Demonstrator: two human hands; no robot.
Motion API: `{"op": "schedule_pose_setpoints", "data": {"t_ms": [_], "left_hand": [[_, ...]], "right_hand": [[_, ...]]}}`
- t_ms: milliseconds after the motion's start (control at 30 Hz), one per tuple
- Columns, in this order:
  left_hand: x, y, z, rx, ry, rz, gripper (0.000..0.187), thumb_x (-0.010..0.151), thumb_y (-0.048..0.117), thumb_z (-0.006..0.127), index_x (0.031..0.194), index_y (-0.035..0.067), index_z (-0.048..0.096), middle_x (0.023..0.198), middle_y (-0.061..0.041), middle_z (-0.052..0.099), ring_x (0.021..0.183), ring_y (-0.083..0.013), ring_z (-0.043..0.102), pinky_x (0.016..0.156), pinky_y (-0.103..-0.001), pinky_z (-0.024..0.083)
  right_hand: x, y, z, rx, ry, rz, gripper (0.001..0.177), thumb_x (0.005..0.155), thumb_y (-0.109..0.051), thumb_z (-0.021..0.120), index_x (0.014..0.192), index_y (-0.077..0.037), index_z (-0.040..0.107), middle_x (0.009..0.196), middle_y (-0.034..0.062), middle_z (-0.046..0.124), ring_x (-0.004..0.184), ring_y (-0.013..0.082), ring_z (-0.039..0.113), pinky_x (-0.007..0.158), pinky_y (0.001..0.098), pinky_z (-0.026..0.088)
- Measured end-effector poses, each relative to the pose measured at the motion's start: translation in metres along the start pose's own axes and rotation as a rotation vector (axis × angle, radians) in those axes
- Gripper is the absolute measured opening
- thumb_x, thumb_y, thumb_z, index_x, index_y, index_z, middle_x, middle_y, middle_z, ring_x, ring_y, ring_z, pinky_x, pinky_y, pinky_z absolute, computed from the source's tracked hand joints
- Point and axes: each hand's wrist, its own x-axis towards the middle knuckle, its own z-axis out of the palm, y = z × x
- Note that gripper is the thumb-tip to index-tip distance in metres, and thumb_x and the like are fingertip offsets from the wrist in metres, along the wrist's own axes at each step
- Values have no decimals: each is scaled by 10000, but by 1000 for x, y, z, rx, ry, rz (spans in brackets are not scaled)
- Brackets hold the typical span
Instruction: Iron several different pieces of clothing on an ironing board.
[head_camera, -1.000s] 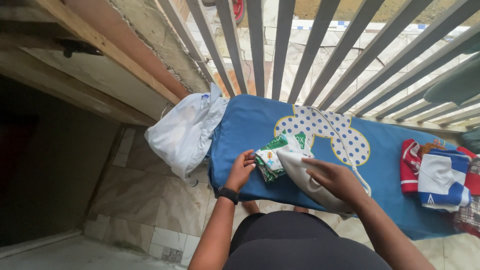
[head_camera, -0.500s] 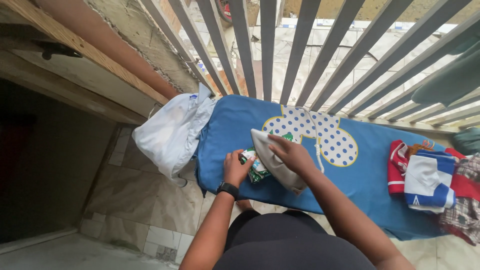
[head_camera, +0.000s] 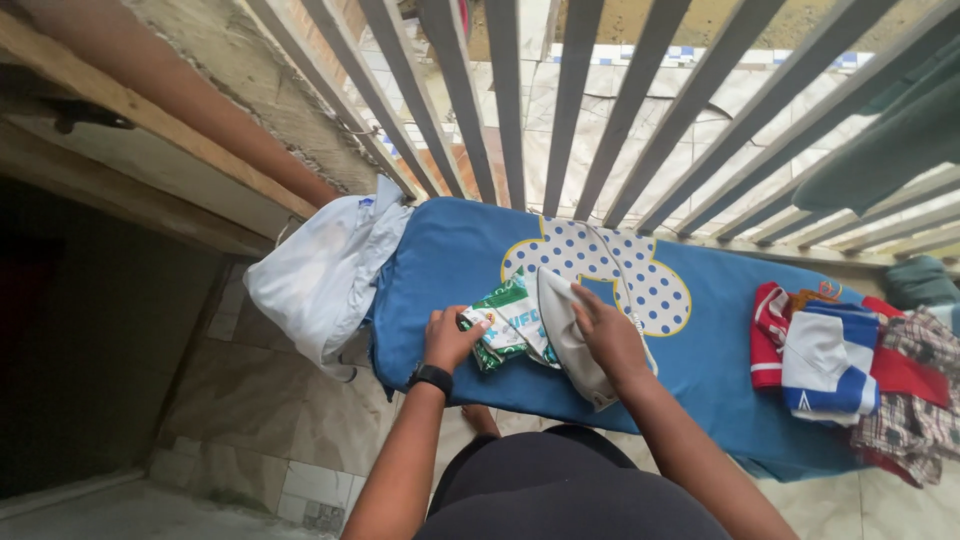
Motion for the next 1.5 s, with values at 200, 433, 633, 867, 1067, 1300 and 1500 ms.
{"op": "schedule_pose_setpoints", "data": {"t_ms": [200, 433, 633, 867, 1067, 1300, 1500], "left_hand": [[42, -6, 8, 18, -44, 97, 712, 834, 606, 732, 1278, 53, 670, 1140, -173, 696, 1086, -338, 649, 946, -443, 529], [68, 13, 8, 105, -211, 262, 828, 775, 669, 739, 1297, 30, 672, 1185, -194, 704, 1110, -355, 668, 957, -443, 532], [70, 34, -7, 171, -410, 166, 881, 686, 628, 829, 1282, 4, 653, 1175, -198, 739, 1038, -305, 733, 887, -405, 578], [56, 60, -22, 112, -585, 107, 711, 697, 515, 864, 1133, -30, 724, 987, -183, 803, 838, -264, 780, 764, -383, 599], [46, 37, -9, -19, -539, 254, 583, 729, 392, 887, 1093, -6, 664, 916, -130, 769, 777, -209, 760, 693, -364, 599], [31, 28, -18, -231, -533, 222, 520, 769, 287, 858, 1124, 20, 588, 866, -130, 782, 728, -192, 753, 655, -336, 586], [24, 33, -41, -396, -509, 165, 491, 785, 258, 867, 1136, 18, 621, 834, -69, 735, 713, -129, 681, 632, -287, 547]], "right_hand": [[-3, 31, -1, -79, 57, 67, 454, 1002, -434, 540, 1449, -362, 568, 1027, 169, 742, 947, 396, 692, 804, 501, 544], [3, 80, -2, 165, 335, -105, 403, 976, -403, 675, 1361, -282, 676, 1115, 156, 752, 910, 374, 715, 746, 488, 559], [3, 91, -26, 728, -26, 457, 491, 922, -345, 732, 1403, -267, 669, 782, 40, 702, 437, 77, 456, 388, 267, 395], [2, 134, -36, 1097, -106, 602, 524, 959, -427, 657, 1457, -268, 610, 671, -32, 431, 425, 43, 343, 350, 225, 276], [11, 238, 28, 922, 88, 606, 506, 1030, -410, 615, 1463, -151, 573, 815, 50, 591, 539, 134, 525, 443, 302, 452], [-3, 231, 21, 757, 195, 603, 537, 980, -351, 648, 1496, -223, 570, 1325, 85, 734, 1111, 189, 701, 936, 356, 546], [-14, 232, 16, 690, 266, 753, 497, 972, -371, 663, 1425, -170, 619, 1337, 108, 683, 1150, 255, 665, 913, 454, 529]]}}
